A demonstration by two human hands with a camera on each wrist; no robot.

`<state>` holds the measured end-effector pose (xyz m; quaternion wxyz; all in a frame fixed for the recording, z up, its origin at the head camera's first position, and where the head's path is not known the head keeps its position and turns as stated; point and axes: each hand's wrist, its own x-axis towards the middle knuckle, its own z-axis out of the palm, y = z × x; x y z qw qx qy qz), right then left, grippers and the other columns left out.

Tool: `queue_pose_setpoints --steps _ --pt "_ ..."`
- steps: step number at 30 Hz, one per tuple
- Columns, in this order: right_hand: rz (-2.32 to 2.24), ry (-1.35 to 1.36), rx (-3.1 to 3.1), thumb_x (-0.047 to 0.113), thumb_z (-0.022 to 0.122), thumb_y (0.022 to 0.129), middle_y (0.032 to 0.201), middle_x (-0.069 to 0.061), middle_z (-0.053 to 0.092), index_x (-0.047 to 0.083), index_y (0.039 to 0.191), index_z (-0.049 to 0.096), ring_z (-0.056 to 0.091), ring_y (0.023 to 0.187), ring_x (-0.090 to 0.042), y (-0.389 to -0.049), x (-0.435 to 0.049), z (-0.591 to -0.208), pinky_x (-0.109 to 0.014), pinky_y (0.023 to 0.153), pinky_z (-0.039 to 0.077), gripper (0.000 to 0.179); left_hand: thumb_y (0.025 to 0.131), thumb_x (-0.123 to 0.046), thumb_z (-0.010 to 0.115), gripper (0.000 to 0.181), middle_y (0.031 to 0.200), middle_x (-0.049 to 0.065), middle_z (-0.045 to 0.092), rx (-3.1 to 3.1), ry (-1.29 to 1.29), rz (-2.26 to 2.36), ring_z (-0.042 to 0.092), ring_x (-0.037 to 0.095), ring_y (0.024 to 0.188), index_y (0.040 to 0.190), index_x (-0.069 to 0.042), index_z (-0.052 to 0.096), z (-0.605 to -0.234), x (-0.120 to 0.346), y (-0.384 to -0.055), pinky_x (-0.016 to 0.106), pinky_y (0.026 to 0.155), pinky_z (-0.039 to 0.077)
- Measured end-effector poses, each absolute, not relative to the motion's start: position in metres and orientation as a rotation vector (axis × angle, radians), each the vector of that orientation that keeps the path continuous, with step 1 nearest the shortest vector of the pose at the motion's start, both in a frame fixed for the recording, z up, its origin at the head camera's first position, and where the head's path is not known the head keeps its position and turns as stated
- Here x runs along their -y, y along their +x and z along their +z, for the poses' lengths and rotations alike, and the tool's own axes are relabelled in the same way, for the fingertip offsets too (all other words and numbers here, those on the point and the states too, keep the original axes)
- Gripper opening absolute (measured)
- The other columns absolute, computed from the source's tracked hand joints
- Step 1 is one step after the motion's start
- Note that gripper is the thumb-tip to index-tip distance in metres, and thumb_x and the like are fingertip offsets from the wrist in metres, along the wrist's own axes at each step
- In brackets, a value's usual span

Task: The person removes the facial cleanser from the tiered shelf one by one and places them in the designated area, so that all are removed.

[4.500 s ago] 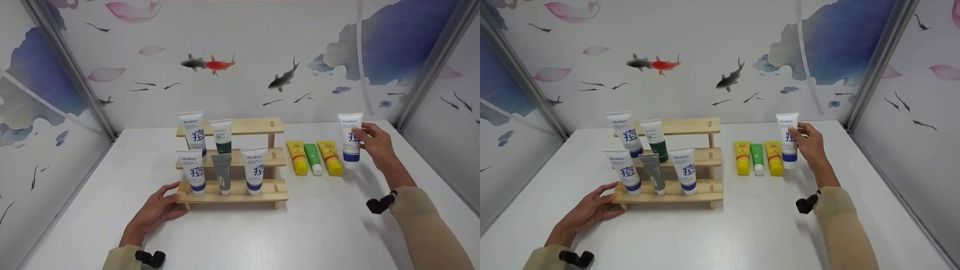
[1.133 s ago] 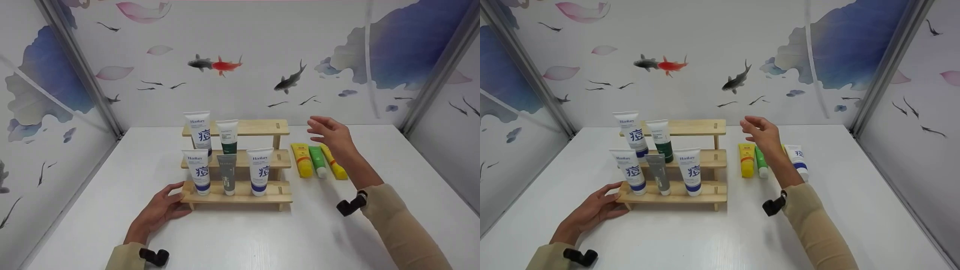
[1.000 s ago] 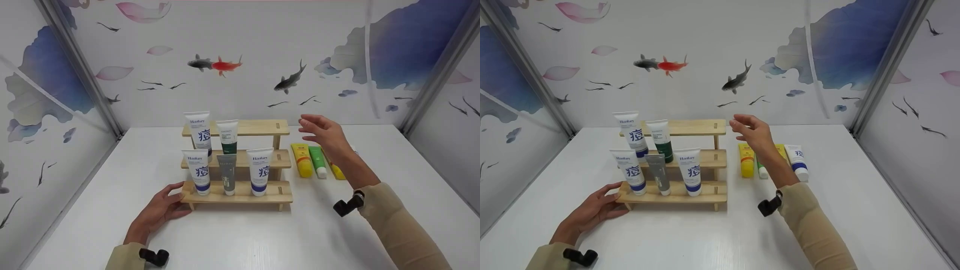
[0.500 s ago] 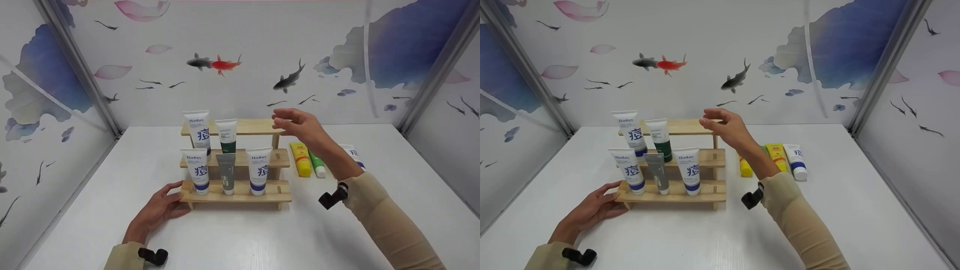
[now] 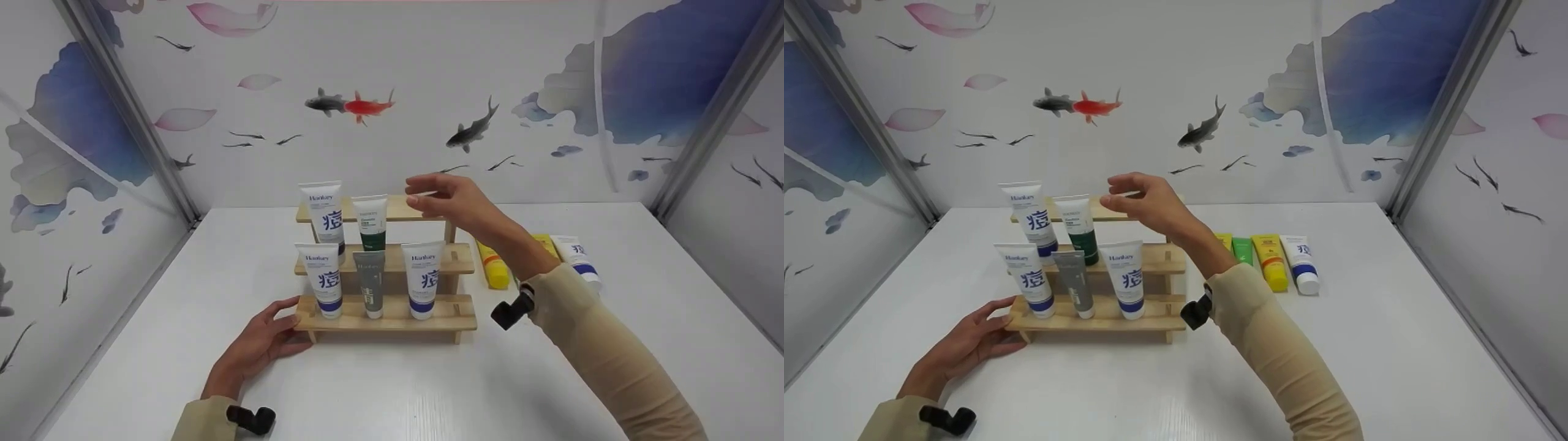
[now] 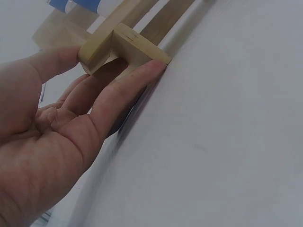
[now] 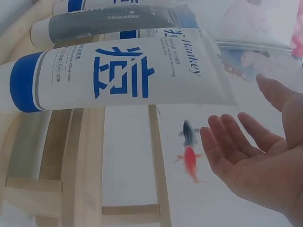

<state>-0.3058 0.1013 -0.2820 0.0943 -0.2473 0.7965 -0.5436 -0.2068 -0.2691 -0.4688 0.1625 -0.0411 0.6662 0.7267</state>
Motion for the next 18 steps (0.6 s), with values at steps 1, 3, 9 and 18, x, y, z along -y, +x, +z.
queue_pose_setpoints --steps 1,3,9,18 --pt "-1.594 -0.738 -2.366 0.035 0.068 0.095 0.145 -0.006 0.056 0.017 0.143 0.054 0.059 0.126 -0.023 -0.307 -0.099 -0.282 -0.041 0.111 0.05 0.053 0.102 -0.023 0.058 0.065 0.16 0.026 0.029 -1.899 -0.113 2.078 0.056 0.027 0.131 0.157 -0.012 0.026 -0.469 0.269 -0.207 0.043 0.102 0.056" --pt "-1.546 -0.744 -2.383 0.033 0.067 0.096 0.144 -0.006 0.057 0.016 0.142 0.055 0.059 0.125 -0.024 -0.309 -0.094 -0.282 -0.04 0.109 0.052 0.051 0.102 -0.023 0.058 0.066 0.16 0.027 0.028 -1.899 -0.101 2.079 0.056 0.027 0.131 0.157 -0.012 0.024 -0.469 0.27 -0.207 0.043 0.102 0.056" --pt "-1.468 -0.735 -2.406 0.032 0.067 0.097 0.138 -0.008 0.06 0.013 0.137 0.06 0.06 0.123 -0.027 -0.317 -0.083 -0.283 -0.04 0.104 0.055 0.044 0.102 -0.024 0.058 0.066 0.161 0.027 0.027 -1.89 -0.096 2.083 0.055 0.026 0.132 0.157 -0.012 0.024 -0.469 0.27 -0.206 0.042 0.103 0.056" --pt "-1.394 -0.7 -2.453 0.032 0.067 0.097 0.129 -0.006 0.065 0.014 0.13 0.064 0.065 0.116 -0.024 -0.319 -0.069 -0.284 -0.039 0.1 0.057 0.038 0.102 -0.022 0.058 0.066 0.161 0.026 0.028 -1.886 -0.086 2.083 0.056 0.024 0.13 0.157 -0.011 0.024 -0.47 0.271 -0.206 0.043 0.103 0.056"
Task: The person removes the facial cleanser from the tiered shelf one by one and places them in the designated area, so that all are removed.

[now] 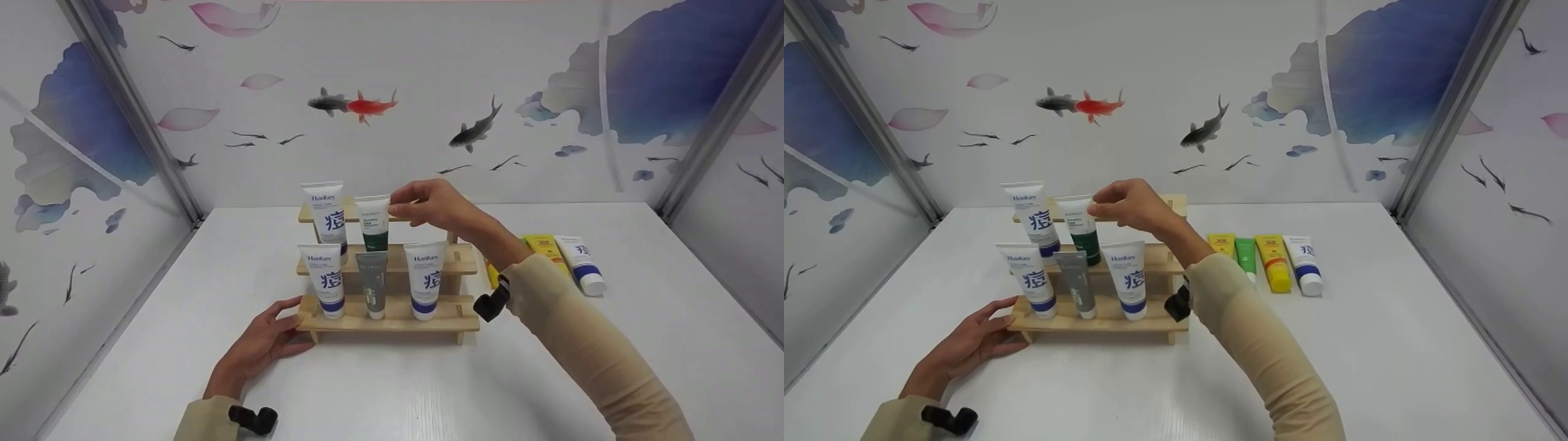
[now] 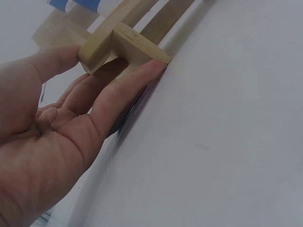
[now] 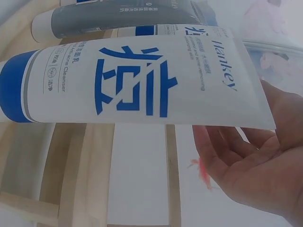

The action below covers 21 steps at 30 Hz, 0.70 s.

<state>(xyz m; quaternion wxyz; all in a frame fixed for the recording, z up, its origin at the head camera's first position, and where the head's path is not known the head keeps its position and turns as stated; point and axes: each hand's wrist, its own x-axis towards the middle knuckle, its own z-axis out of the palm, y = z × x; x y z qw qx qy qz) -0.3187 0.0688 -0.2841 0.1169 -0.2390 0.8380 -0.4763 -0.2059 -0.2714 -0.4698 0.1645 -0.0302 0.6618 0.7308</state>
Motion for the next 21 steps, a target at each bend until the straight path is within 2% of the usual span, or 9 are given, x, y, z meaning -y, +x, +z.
queue_pose_setpoints --steps 8,21 --pt "-1.372 -0.654 -2.481 0.029 0.07 0.095 0.12 -0.009 0.068 0.013 0.123 0.067 0.066 0.112 -0.028 -0.319 -0.06 -0.281 -0.039 0.096 0.059 0.034 0.101 -0.023 0.059 0.069 0.161 0.028 0.026 -1.888 -0.086 2.085 0.055 0.025 0.131 0.158 -0.01 0.022 -0.468 0.272 -0.206 0.043 0.103 0.055" --pt "-1.303 -0.687 -2.526 0.027 0.073 0.092 0.112 -0.008 0.069 0.011 0.109 0.07 0.064 0.102 -0.023 -0.321 -0.052 -0.285 -0.036 0.091 0.06 0.023 0.102 -0.021 0.057 0.064 0.16 0.026 0.03 -1.91 -0.147 2.071 0.056 0.028 0.131 0.157 -0.013 0.027 -0.469 0.27 -0.208 0.044 0.102 0.056"
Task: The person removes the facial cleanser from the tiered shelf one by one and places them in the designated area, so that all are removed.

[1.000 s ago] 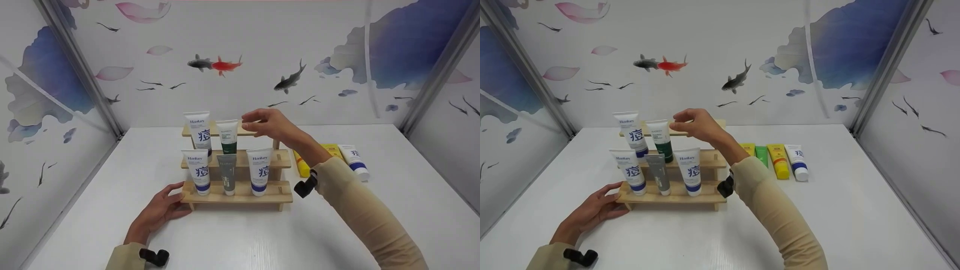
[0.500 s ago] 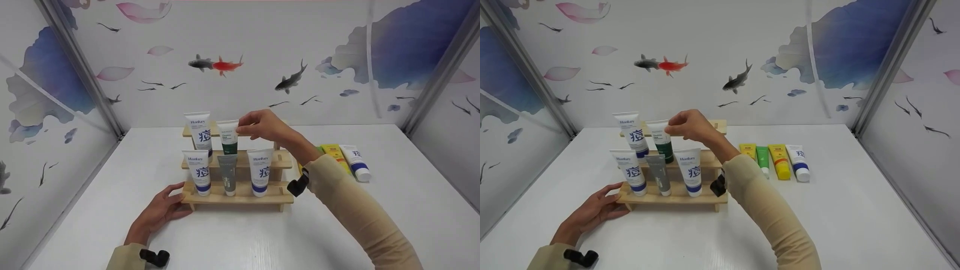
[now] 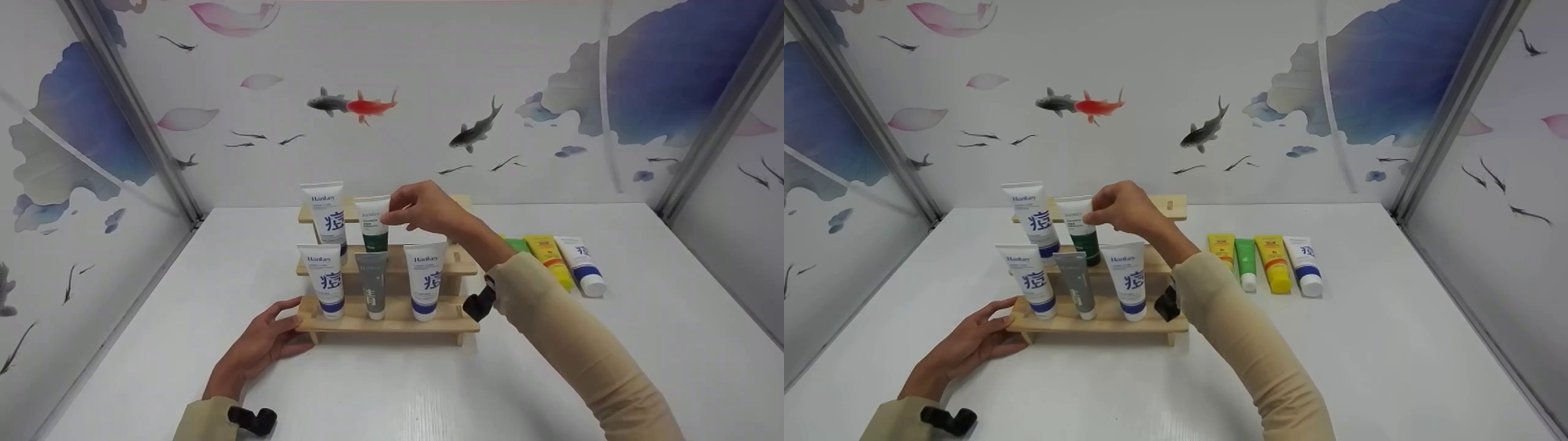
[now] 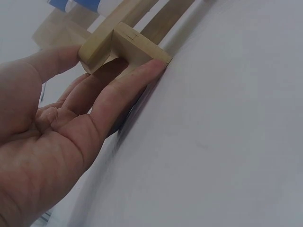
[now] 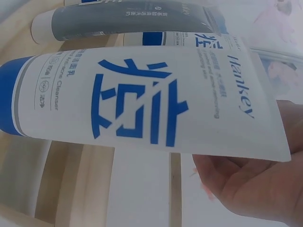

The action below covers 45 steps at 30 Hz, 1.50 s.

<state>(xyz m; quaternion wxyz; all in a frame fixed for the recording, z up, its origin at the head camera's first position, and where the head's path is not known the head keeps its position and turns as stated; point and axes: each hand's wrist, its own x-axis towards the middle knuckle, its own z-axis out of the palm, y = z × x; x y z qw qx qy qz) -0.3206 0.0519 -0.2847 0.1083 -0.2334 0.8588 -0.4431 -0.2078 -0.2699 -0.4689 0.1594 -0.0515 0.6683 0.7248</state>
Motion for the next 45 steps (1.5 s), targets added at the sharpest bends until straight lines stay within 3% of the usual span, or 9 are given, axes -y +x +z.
queue_pose_setpoints --steps 9,17,27,45 --pt "-1.351 -0.706 -2.546 0.026 0.071 0.094 0.108 -0.008 0.069 0.012 0.109 0.069 0.061 0.099 -0.024 -0.321 -0.056 -0.289 -0.04 0.092 0.058 0.021 0.101 -0.022 0.06 0.066 0.16 0.024 0.031 -1.904 -0.158 2.069 0.055 0.029 0.133 0.157 -0.014 0.027 -0.471 0.268 -0.208 0.043 0.102 0.056" --pt "-1.511 -0.683 -2.532 0.027 0.069 0.096 0.112 -0.009 0.067 0.009 0.111 0.066 0.062 0.109 -0.026 -0.322 -0.077 -0.287 -0.039 0.101 0.056 0.024 0.101 -0.022 0.059 0.064 0.161 0.025 0.03 -1.905 -0.139 2.075 0.055 0.028 0.132 0.156 -0.013 0.027 -0.47 0.27 -0.207 0.043 0.102 0.056" --pt "-1.735 -0.57 -2.541 0.026 0.062 0.1 0.133 -0.011 0.063 0.008 0.132 0.058 0.059 0.119 -0.027 -0.318 -0.115 -0.292 -0.039 0.108 0.051 0.037 0.102 -0.022 0.058 0.066 0.16 0.027 0.029 -1.891 -0.09 2.07 0.057 0.024 0.13 0.157 -0.011 0.024 -0.471 0.27 -0.207 0.042 0.102 0.056" --pt "-1.992 -0.356 -2.569 0.042 0.059 0.1 0.141 -0.01 0.056 0.011 0.138 0.051 0.058 0.126 -0.026 -0.319 -0.186 -0.303 -0.038 0.111 0.05 0.049 0.1 -0.025 0.061 0.068 0.16 0.026 0.031 -1.889 -0.144 2.072 0.057 0.026 0.13 0.156 -0.013 0.025 -0.471 0.269 -0.208 0.043 0.103 0.055"
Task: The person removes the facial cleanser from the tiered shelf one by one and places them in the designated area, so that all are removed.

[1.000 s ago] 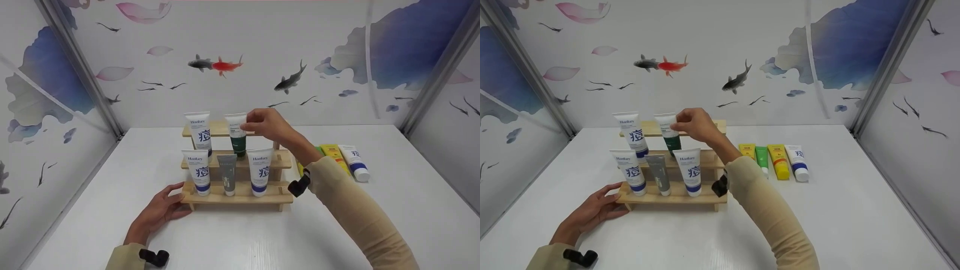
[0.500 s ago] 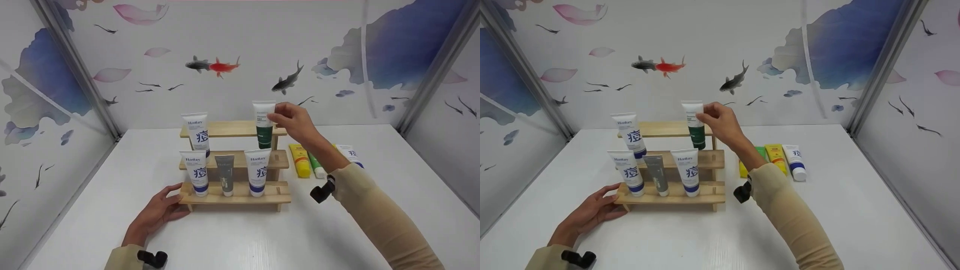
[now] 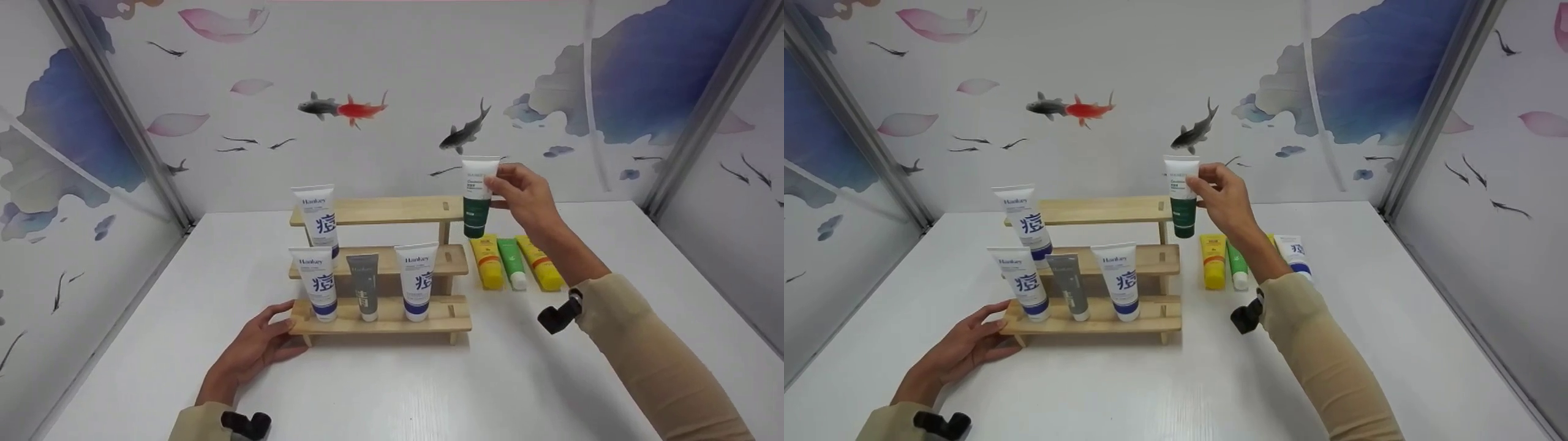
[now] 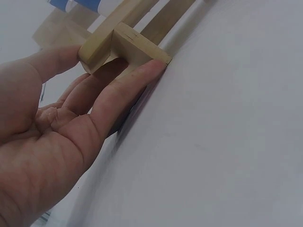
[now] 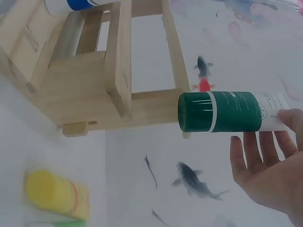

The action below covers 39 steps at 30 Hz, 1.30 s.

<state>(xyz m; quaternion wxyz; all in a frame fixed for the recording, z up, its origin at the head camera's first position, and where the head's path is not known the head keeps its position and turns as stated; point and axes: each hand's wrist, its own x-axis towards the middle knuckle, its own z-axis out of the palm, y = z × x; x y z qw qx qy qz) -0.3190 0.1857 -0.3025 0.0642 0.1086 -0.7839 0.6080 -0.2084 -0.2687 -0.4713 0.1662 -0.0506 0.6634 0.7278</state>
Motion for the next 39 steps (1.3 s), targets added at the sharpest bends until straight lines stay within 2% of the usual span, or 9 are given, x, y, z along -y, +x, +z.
queue_pose_setpoints --steps 7,15,21,30,33,36,39 --pt "1.827 0.242 2.354 0.047 0.057 0.099 0.146 -0.01 0.053 0.015 0.141 0.049 0.057 0.128 -0.028 -0.321 -0.218 -0.312 -0.041 0.112 0.049 0.053 0.101 -0.025 0.059 0.065 0.161 0.025 0.03 -1.916 -0.162 2.061 0.051 0.032 0.137 0.156 -0.014 0.026 -0.469 0.268 -0.208 0.045 0.103 0.055" --pt "1.797 0.067 2.387 0.051 0.053 0.099 0.153 -0.013 0.045 0.015 0.147 0.042 0.05 0.136 -0.033 -0.324 -0.261 -0.327 -0.046 0.115 0.046 0.061 0.1 -0.024 0.061 0.067 0.16 0.025 0.031 -1.913 -0.169 2.067 0.055 0.029 0.133 0.157 -0.015 0.026 -0.465 0.269 -0.209 0.044 0.103 0.055" --pt "1.765 -0.027 2.437 0.052 0.049 0.101 0.157 -0.015 0.04 0.016 0.152 0.036 0.046 0.14 -0.035 -0.329 -0.284 -0.341 -0.048 0.116 0.044 0.064 0.102 -0.024 0.057 0.062 0.16 0.025 0.031 -1.929 -0.201 2.057 0.053 0.033 0.135 0.157 -0.016 0.027 -0.467 0.268 -0.208 0.044 0.102 0.056" --pt "1.707 -0.15 2.504 0.054 0.043 0.102 0.158 -0.02 0.036 0.015 0.157 0.03 0.042 0.14 -0.036 -0.331 -0.32 -0.364 -0.052 0.118 0.039 0.069 0.103 -0.025 0.057 0.061 0.16 0.024 0.032 -1.915 -0.216 2.054 0.054 0.032 0.134 0.156 -0.017 0.029 -0.472 0.266 -0.207 0.044 0.102 0.056" --pt "1.677 -0.196 2.518 0.056 0.043 0.101 0.152 -0.016 0.043 0.015 0.157 0.031 0.046 0.134 -0.03 -0.333 -0.331 -0.37 -0.051 0.118 0.041 0.07 0.102 -0.025 0.058 0.062 0.16 0.025 0.032 -1.908 -0.211 2.057 0.055 0.031 0.133 0.156 -0.016 0.027 -0.472 0.267 -0.207 0.044 0.102 0.056" --pt "1.657 -0.244 2.521 0.056 0.043 0.101 0.134 -0.002 0.052 0.014 0.156 0.032 0.051 0.124 -0.02 -0.333 -0.343 -0.375 -0.049 0.117 0.044 0.07 0.102 -0.024 0.058 0.064 0.161 0.025 0.03 -1.903 -0.193 2.059 0.054 0.031 0.134 0.157 -0.016 0.026 -0.471 0.268 -0.208 0.044 0.103 0.056" --pt "1.629 -0.284 2.541 0.054 0.042 0.102 0.126 0.007 0.051 0.012 0.157 0.031 0.052 0.116 -0.012 -0.334 -0.356 -0.383 -0.044 0.113 0.047 0.07 0.101 -0.024 0.059 0.065 0.162 0.024 0.028 -1.897 -0.175 2.063 0.052 0.031 0.136 0.157 -0.015 0.025 -0.47 0.267 -0.209 0.043 0.103 0.055"
